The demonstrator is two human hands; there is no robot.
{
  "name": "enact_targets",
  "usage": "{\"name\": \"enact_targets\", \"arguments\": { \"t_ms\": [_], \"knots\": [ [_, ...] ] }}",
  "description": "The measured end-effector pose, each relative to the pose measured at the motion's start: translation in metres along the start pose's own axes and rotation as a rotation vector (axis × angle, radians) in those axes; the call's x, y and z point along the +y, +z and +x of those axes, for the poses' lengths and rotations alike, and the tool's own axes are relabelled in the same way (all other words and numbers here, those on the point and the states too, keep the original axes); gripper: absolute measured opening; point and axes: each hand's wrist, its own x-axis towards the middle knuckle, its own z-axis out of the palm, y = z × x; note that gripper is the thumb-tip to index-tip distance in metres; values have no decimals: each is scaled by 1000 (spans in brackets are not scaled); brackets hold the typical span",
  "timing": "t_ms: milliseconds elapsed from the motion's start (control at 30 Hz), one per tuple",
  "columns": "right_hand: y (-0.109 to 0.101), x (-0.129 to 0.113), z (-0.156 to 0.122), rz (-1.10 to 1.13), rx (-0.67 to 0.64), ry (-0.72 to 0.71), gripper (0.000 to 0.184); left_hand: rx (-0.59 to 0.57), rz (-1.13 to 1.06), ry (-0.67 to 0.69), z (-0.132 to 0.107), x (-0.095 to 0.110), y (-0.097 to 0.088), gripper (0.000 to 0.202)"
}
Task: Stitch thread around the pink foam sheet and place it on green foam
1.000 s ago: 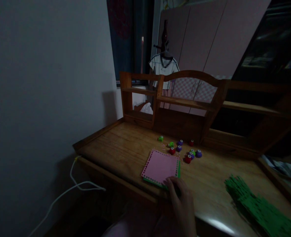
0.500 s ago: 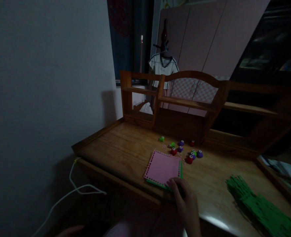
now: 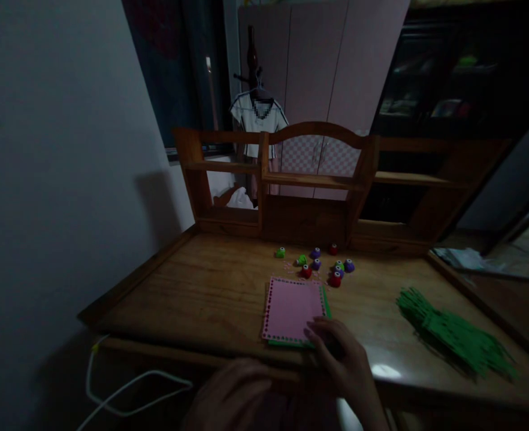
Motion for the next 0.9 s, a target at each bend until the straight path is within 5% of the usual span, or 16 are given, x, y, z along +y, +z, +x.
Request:
{"name": "enact_targets", "arguments": {
  "t_ms": [133, 233, 567, 700, 900],
  "knots": [
    [-1, 0, 1, -57, -55, -50, 30, -35, 54, 17, 56, -24, 16, 37],
    [-1, 3, 2, -82, -80, -64, 35, -76, 40, 65, 74, -32, 31, 41],
    [-10, 1, 7, -16, -183, -39, 48, -139, -54, -40, 81, -37, 46, 45],
    [-12, -2, 12, -5, -205, -26, 49, -174, -107, -46, 86, -40, 41, 49],
    [-14, -12, 18, 31, -260, -2, 46, -160, -163, 24, 95, -42, 30, 28]
  ]
}}
